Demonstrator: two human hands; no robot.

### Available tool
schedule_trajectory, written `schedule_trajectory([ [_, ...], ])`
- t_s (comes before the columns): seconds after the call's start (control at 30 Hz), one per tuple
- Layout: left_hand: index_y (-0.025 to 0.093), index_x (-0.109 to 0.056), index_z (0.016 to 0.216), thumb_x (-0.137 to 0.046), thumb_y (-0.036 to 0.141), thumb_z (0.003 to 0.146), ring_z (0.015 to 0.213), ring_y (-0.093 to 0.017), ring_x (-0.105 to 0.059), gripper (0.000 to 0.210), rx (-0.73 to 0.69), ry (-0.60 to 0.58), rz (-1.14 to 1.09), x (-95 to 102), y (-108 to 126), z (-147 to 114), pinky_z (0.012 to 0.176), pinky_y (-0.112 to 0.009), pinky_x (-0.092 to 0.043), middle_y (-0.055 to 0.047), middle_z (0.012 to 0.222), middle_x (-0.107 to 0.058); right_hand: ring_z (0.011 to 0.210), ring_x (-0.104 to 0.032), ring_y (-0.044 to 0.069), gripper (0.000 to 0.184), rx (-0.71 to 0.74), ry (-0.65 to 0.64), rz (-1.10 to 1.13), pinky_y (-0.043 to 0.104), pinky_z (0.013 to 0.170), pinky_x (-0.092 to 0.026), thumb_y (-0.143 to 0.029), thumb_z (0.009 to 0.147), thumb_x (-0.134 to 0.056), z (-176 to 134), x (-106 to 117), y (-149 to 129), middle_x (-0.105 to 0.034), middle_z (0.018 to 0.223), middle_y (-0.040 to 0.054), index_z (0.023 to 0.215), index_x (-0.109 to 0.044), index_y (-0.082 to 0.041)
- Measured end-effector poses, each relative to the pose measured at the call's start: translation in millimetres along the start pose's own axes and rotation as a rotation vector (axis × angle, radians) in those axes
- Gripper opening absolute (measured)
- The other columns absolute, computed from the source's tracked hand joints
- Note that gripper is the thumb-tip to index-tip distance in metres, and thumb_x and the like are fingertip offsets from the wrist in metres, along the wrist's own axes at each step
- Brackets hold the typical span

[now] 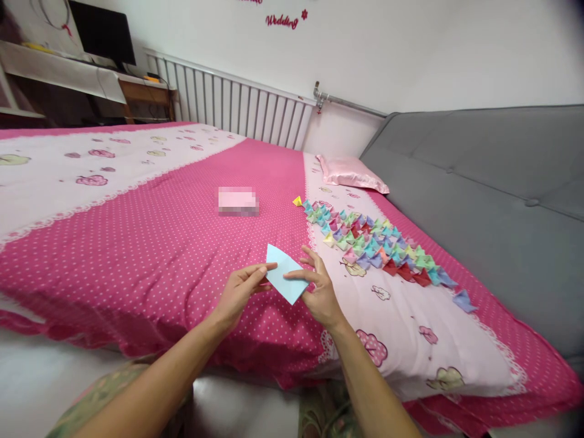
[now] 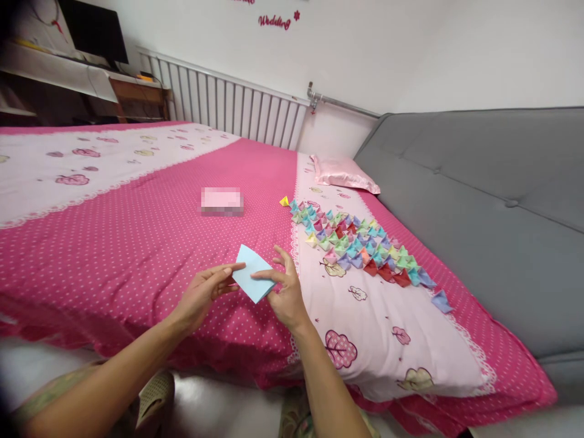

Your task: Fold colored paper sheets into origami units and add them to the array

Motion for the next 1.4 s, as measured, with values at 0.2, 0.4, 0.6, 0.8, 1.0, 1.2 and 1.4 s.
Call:
schedule_trajectory([
  [0.2, 0.017, -0.071, 0.087, -0.070, 0.033, 0.065, 0.077, -0.015, -0.063, 0.027, -0.020, 0.010, 0.062, -1.5, -2, 0, 0.074, -0.027, -0.048, -0.007, 0.088, -0.071, 0.109, -0.047, 0.022, 0.020, -0.033, -0.037, 0.041, 0.040, 0.092, -0.041, -0.018, 0.069, -0.067, 0, -1, 4, -0.041, 0.132, 0.0017, 0.082, -0.072, -0.031],
  [0.4, 0.016, -0.071, 0.085, -0.073, 0.025, 0.061, 0.067, -0.010, -0.061, 0.026, 0.015, 0.020, 0.021, 2.6, -5, 2, 0.069, -0.022, -0.048, -0.005, 0.083, -0.071, 0.108, -0.050, 0.021, 0.013, -0.037, -0.052, 0.061, 0.036, 0.095, -0.037, -0.026, 0.070, -0.068, 1, -1, 5, -0.049, 0.125, 0.0040, 0.081, -0.073, -0.029],
  [0.6, 0.017, -0.072, 0.085, -0.072, 0.022, 0.062, 0.066, -0.009, -0.061, 0.024, 0.016, 0.006, -0.011, 3.3, -7, 3, 0.067, -0.020, -0.048, -0.004, 0.083, -0.071, 0.103, -0.054, 0.022, 0.010, -0.087, -0.051, 0.098, 0.035, 0.090, -0.039, -0.029, 0.074, -0.065, 2, -1, 2, -0.059, 0.108, 0.0052, 0.080, -0.072, -0.025],
  [0.8, 0.017, -0.071, 0.089, -0.070, 0.023, 0.065, 0.076, -0.013, -0.063, 0.025, 0.006, -0.010, 0.025, 2.3, -6, 2, 0.072, -0.023, -0.048, -0.006, 0.090, -0.072, 0.064, -0.056, 0.015, 0.017, -0.255, 0.060, 0.191, 0.027, 0.063, -0.042, -0.034, 0.073, -0.064, -1, -6, 6, -0.062, 0.068, 0.0006, 0.072, -0.066, -0.017],
  [1.0, 0.017, -0.072, 0.088, -0.074, 0.028, 0.061, 0.073, -0.014, -0.063, 0.029, 0.012, 0.018, 0.039, -0.1, -6, 0, 0.072, -0.025, -0.047, -0.007, 0.088, -0.072, 0.051, -0.047, 0.010, 0.024, -0.331, 0.105, 0.218, 0.023, 0.052, -0.036, -0.034, 0.069, -0.067, -3, -9, 5, -0.056, 0.055, -0.0025, 0.059, -0.057, -0.015],
  [1.2, 0.018, -0.072, 0.085, -0.077, 0.022, 0.056, 0.060, -0.009, -0.060, 0.030, 0.012, 0.053, 0.046, -0.7, -10, 2, 0.066, -0.023, -0.046, -0.003, 0.073, -0.072, 0.049, -0.045, 0.009, 0.026, -0.347, 0.107, 0.228, 0.023, 0.050, -0.035, -0.035, 0.066, -0.068, -3, -9, 7, -0.054, 0.052, -0.0029, 0.057, -0.054, -0.015],
  [1.4, 0.018, -0.072, 0.083, -0.075, 0.021, 0.058, 0.057, -0.006, -0.058, 0.025, -0.010, 0.045, 0.006, 1.3, -16, 5, 0.062, -0.019, -0.046, -0.002, 0.072, -0.071, 0.051, -0.050, 0.010, 0.029, -0.372, 0.178, 0.336, 0.022, 0.053, -0.038, -0.031, 0.061, -0.073, -3, -12, 6, -0.054, 0.055, -0.0052, 0.065, -0.046, -0.018],
])
Point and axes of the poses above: each hand's wrist, its own z-axis towards the middle knuckle, its own x-axis out of the back of the hand, y = z × x, the point moved 1 cm from there along z, towards the middle knuckle
